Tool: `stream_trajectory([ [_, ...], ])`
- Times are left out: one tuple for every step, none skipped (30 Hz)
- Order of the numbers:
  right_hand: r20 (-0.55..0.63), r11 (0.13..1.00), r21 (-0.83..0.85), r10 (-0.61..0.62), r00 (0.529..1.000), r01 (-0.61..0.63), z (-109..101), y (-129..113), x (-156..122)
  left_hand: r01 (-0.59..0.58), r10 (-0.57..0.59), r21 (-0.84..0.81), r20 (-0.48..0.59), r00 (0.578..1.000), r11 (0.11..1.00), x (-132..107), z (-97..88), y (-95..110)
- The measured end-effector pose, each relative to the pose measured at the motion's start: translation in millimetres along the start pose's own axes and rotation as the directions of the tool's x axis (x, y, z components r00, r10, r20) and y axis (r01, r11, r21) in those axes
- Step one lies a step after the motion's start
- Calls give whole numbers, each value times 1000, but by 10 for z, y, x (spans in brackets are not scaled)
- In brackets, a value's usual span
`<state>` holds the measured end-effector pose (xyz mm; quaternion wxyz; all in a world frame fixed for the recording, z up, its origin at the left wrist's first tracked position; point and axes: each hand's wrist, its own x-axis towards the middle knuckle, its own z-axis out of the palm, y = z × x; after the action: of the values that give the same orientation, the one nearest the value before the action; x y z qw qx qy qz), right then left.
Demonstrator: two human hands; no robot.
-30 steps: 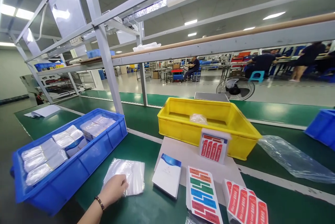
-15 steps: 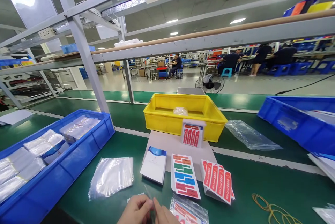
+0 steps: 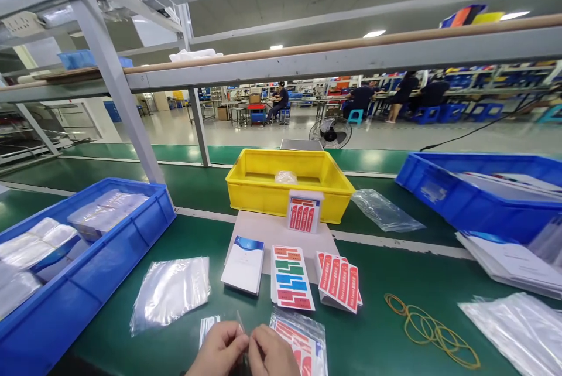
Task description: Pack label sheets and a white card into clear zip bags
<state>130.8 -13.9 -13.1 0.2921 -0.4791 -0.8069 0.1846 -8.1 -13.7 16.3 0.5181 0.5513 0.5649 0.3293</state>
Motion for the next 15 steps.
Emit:
stream_trajectory([
  [-64, 996, -74, -47, 997, 42, 24, 18, 1, -17, 18, 33, -19, 1000, 999, -12, 4, 8],
  [-141, 985, -156, -92, 986, 69, 43, 36, 5, -27, 29, 63, -38, 999, 998, -20, 10, 14],
  [-217, 969, -234, -125, 968, 73, 51, 51, 14, -28, 33, 89, -52, 998, 996, -24, 17, 19],
  [-281, 954, -295, -143, 949, 57, 46, 62, 26, -21, 28, 108, -59, 998, 994, -21, 25, 22],
  [-325, 941, -337, -152, 933, 36, 26, 68, 37, -10, 17, 118, -59, 998, 993, -12, 32, 21],
  [-350, 931, -364, -162, 923, 25, -5, 68, 45, 2, 5, 122, -57, 998, 993, 3, 36, 18],
  [-351, 923, -382, -188, 917, 43, -42, 63, 48, 13, -7, 121, -57, 998, 993, 22, 35, 14],
  [-330, 916, -391, -229, 916, 88, -79, 55, 44, 23, -16, 116, -60, 998, 993, 43, 28, 11],
  [-294, 907, -393, -278, 915, 149, -110, 44, 36, 29, -22, 110, -62, 998, 993, 62, 14, 11],
  [-247, 898, -388, -317, 916, 206, -131, 33, 25, 32, -26, 105, -61, 998, 994, 76, -7, 15],
  [-196, 894, -372, -337, 921, 248, -141, 24, 13, 33, -27, 102, -58, 998, 994, 83, -36, 26],
  [-150, 898, -345, -339, 929, 272, -142, 18, 4, 36, -31, 99, -59, 998, 994, 81, -72, 43],
  [-109, 909, -306, -328, 938, 282, -138, 15, 0, 10, -2, 106, -75, 997, 994, 71, -116, 67],
  [-82, 925, -260, -306, 948, 276, -134, 13, 2, -67, 80, 140, -90, 993, 988, 53, -167, 97],
  [-62, 941, -208, -284, 957, 266, -136, 11, 9, -180, 199, 201, -78, 977, 963, 31, -224, 132],
])
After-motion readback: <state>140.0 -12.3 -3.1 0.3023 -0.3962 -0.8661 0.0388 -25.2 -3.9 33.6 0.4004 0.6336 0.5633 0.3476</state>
